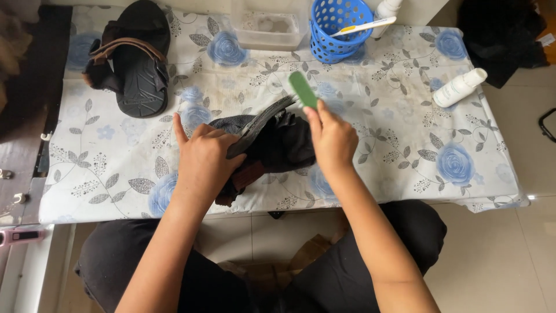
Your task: Brushing the straps and sole of a black sandal with a green brush to clean it.
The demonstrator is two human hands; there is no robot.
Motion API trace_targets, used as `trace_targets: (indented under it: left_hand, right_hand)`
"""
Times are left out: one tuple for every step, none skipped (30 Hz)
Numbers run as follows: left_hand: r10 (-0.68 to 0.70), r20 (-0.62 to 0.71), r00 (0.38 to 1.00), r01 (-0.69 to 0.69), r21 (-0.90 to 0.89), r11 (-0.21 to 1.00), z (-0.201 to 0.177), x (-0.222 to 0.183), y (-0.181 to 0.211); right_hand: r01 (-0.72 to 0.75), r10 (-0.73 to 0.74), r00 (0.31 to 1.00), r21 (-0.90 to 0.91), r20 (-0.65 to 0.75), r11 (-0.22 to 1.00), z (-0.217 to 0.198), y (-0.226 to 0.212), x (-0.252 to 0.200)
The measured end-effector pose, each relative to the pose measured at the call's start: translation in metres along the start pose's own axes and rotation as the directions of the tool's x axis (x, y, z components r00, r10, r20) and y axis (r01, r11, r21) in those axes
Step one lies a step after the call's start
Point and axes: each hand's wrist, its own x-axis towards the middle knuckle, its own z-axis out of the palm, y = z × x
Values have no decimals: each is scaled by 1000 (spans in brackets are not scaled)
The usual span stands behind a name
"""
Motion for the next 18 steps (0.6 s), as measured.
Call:
trace_targets:
  left_hand:
    - [-7, -4, 1000, 7, -4, 1000, -1, -1, 2]
    - [-19, 8, 1000, 18, 8, 1000, -2, -2, 3]
    - [-19, 16, 1000, 19, 21, 1000, -4, 2, 5]
    - [-15, 6, 1000, 15, 20, 1000, -5, 5, 3]
    - [-11, 21, 1000, 11, 11, 1000, -5, 3, 3]
    - [-7, 36, 999, 7, 2, 1000, -5, 2, 2]
    - [-8, 36, 999, 8, 5, 1000, -5, 2, 2]
    - [-19, 26, 999, 19, -3, 1000, -4, 1, 2]
    - [-24, 21, 999, 24, -10, 1000, -3, 1, 1]
    - [-18, 26, 999, 18, -5, 1000, -4, 2, 0]
    - [-23, 21, 1000, 23, -12, 1000, -4, 2, 0]
    - [-28, 15, 999, 29, -18, 999, -3, 1, 1]
    - [-26, 10, 1000, 27, -19, 999, -1, 0, -1]
    - [-30, 15, 999, 30, -15, 999, 1, 0, -3]
    - [-26, 23, 999, 26, -9, 1000, 3, 0, -5]
    - [-17, 23, 1000, 17, -8, 1000, 3, 3, -5]
    - [-19, 25, 1000, 19, -8, 1000, 3, 2, -6]
    - [-21, 27, 999, 21, -8, 1000, 4, 0, -7]
  right_hand:
    - [9, -9, 1000, -1, 2, 1000, -3, -4, -1]
    - [36, -36, 999, 43, 9, 998, -5, -8, -1]
    - [58, -59, 998, 84, 3, 995, -8, -11, 2]
    - [63, -63, 998, 81, -6, 995, -11, -21, -3]
    - [173, -174, 984, 49, 21, 984, -15, -32, -12]
    - [282, -283, 958, 20, 50, 959, -19, -43, -22]
    - [282, -283, 958, 24, 49, 959, -16, -37, -17]
    - [200, -205, 978, 101, 39, 974, -13, -31, -11]
    - [108, -116, 993, 178, 35, 978, -11, -25, -8]
    - [100, -108, 994, 180, 34, 979, -6, -16, -4]
    - [-81, 61, 993, 205, 100, 975, -2, -4, 1]
    - [-260, 226, 959, 216, 169, 941, 2, 8, 6]
    - [-257, 224, 960, 215, 165, 942, -5, -4, 4]
    - [-224, 197, 971, 228, 138, 948, -12, -15, 2]
    - [-199, 177, 978, 239, 108, 950, -19, -27, -2]
    - [-203, 184, 978, 238, 101, 950, -17, -27, -2]
    - [-154, 137, 987, 262, 81, 953, -16, -27, -6]
    - [-104, 91, 994, 286, 59, 953, -15, -28, -9]
